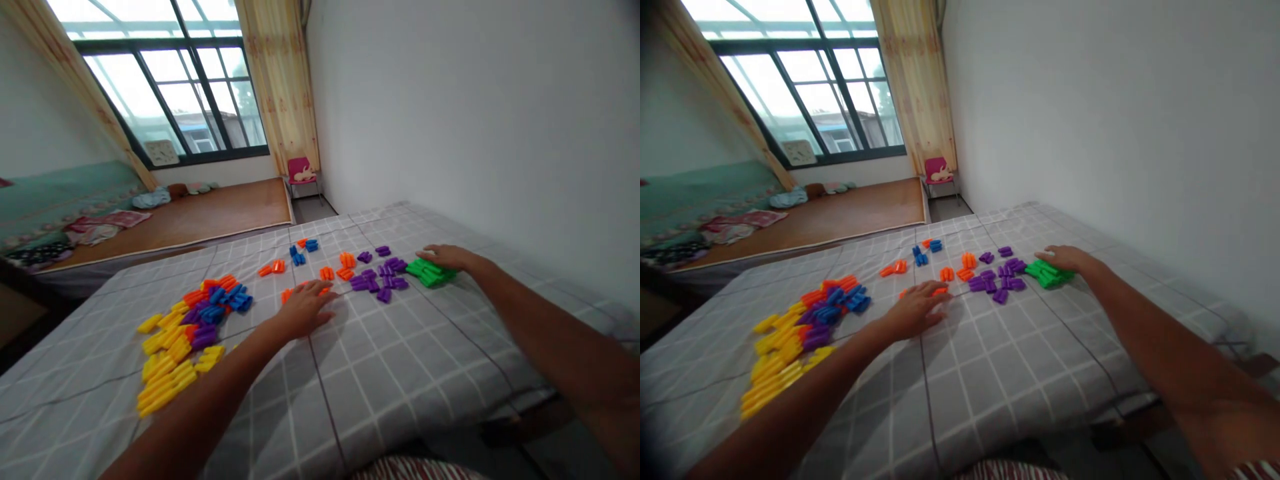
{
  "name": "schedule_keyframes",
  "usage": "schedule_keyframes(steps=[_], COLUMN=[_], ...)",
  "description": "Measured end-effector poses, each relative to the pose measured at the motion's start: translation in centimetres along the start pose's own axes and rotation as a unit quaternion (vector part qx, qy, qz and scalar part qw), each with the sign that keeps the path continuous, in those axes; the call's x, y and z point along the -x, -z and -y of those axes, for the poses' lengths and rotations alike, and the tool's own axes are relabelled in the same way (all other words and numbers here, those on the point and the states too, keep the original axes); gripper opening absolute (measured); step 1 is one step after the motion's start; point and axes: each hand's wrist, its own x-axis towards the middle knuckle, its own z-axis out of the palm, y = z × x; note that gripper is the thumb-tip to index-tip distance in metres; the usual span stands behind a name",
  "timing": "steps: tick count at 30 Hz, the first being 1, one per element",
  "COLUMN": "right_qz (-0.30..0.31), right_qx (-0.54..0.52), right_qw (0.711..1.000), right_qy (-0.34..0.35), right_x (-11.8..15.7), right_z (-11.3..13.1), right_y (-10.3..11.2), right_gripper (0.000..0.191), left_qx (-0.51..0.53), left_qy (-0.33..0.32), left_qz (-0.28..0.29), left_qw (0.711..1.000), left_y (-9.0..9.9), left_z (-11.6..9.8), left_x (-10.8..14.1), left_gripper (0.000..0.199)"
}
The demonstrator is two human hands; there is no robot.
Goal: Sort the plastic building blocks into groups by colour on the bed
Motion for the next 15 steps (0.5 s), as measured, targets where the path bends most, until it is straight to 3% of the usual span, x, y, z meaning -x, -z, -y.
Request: schedule_keyframes(steps=[4, 8, 12, 14, 15], right_qz=[0.085, 0.147, 0.195, 0.22, 0.225], right_qx=[-0.048, -0.115, -0.304, -0.371, -0.373], right_qw=[0.994, 0.972, 0.895, 0.86, 0.861], right_qy=[0.054, 0.143, 0.261, 0.272, 0.263], right_x=[-0.4, -0.7, -0.3, -0.5, -0.9], right_z=[3.3, 11.4, 19.3, 20.5, 20.2], right_y=[-1.6, -3.8, -4.2, -3.4, -2.8], right_gripper=[0.027, 0.032, 0.042, 0.044, 0.044], left_qx=[0.009, 0.006, -0.028, -0.051, -0.059], left_qy=[-0.074, -0.115, -0.081, -0.032, -0.007], left_qz=[0.008, 0.004, 0.002, 0.003, 0.004], left_qw=[0.997, 0.993, 0.996, 0.998, 0.998], left_y=[-1.1, -2.0, -2.3, -2.0, -1.8], left_z=[-3.5, -5.6, -4.9, -3.4, -2.4], left_x=[-1.3, -1.4, -0.4, 0.7, 1.5], left_gripper=[0.042, 0.039, 0.032, 0.026, 0.025])
